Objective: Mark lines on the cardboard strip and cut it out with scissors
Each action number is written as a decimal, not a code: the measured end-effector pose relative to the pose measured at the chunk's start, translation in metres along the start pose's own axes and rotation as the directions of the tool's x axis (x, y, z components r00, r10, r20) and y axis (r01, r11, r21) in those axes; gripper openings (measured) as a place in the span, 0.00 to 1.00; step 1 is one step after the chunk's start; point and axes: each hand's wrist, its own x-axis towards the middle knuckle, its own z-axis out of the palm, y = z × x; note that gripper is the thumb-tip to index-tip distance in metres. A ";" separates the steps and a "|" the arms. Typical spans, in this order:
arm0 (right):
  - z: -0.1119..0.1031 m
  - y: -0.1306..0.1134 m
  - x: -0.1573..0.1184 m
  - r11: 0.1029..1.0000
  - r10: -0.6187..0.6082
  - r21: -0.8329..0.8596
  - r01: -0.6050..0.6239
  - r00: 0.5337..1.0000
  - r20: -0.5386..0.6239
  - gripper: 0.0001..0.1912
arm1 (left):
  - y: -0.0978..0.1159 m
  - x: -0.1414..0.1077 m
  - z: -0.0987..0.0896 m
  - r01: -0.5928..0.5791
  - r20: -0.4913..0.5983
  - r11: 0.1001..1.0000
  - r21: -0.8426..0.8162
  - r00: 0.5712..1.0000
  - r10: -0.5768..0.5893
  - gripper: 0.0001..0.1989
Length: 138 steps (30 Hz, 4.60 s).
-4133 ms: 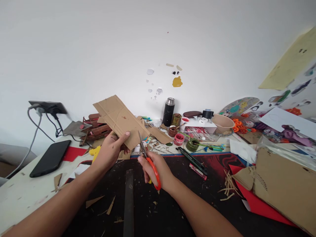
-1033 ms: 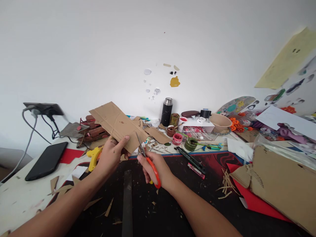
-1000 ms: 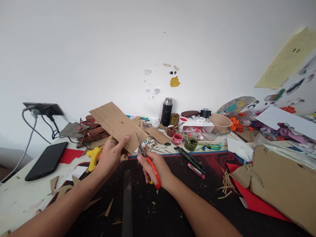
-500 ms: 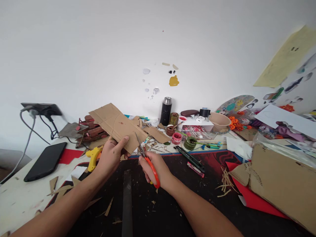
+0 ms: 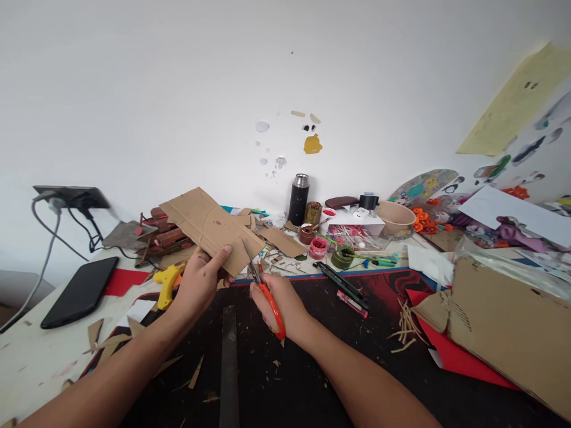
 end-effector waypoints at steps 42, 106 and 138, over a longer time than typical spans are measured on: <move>-0.010 -0.001 0.003 0.997 -0.073 0.018 0.071 0.992 0.106 0.27 | 0.012 -0.001 0.000 -0.010 0.057 0.997 0.079 0.998 0.005 0.22; -0.015 -0.006 -0.001 0.984 -0.117 -0.120 0.128 0.989 0.095 0.25 | 0.011 -0.003 0.001 0.019 0.102 0.992 0.128 0.994 -0.032 0.20; -0.012 -0.010 0.000 0.999 -0.031 0.031 0.028 0.995 0.097 0.31 | 0.017 -0.010 0.004 -0.037 0.113 0.984 0.173 0.993 0.017 0.20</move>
